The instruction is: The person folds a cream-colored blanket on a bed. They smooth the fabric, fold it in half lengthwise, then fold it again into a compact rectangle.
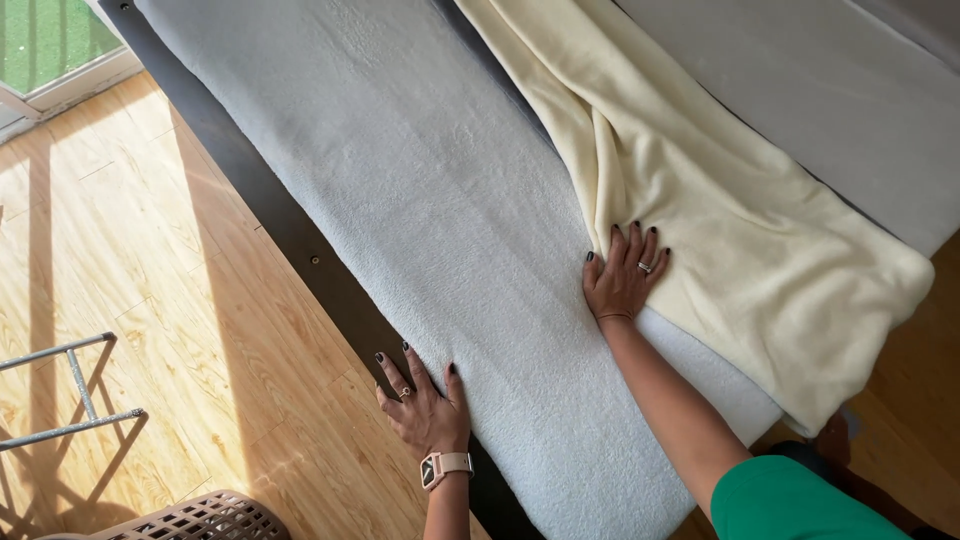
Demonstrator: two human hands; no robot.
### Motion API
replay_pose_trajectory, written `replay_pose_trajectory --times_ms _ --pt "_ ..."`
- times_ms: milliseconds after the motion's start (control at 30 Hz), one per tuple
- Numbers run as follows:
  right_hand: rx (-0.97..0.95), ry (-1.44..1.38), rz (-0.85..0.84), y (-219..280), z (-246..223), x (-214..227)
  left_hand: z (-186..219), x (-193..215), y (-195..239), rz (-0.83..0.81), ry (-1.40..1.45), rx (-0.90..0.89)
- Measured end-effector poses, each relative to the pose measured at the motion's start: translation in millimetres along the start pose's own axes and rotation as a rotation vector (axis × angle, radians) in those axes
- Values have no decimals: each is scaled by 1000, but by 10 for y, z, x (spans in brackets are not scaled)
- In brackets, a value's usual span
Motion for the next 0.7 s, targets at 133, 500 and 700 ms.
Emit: replay_pose_trajectory --times_ms 133,500,700 --pt "30 -80 130 -85 -66 131 11 4 -20 71 -42 -7" --pt "2 -350 380 -244 -83 278 88 83 -38 -144 -30 80" --pt "-95 -444 465 -268 6 222 104 71 -52 -119 -70 91"
Point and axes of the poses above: each hand's wrist, its own y-axis away from the middle knuckle, its own x-axis out of the back of the hand, z = x × y, the point moved 7 cm from there along -y, towards the middle knuckle, and after that the axes turned 2 degrees about -x, right-handed, at the moved point
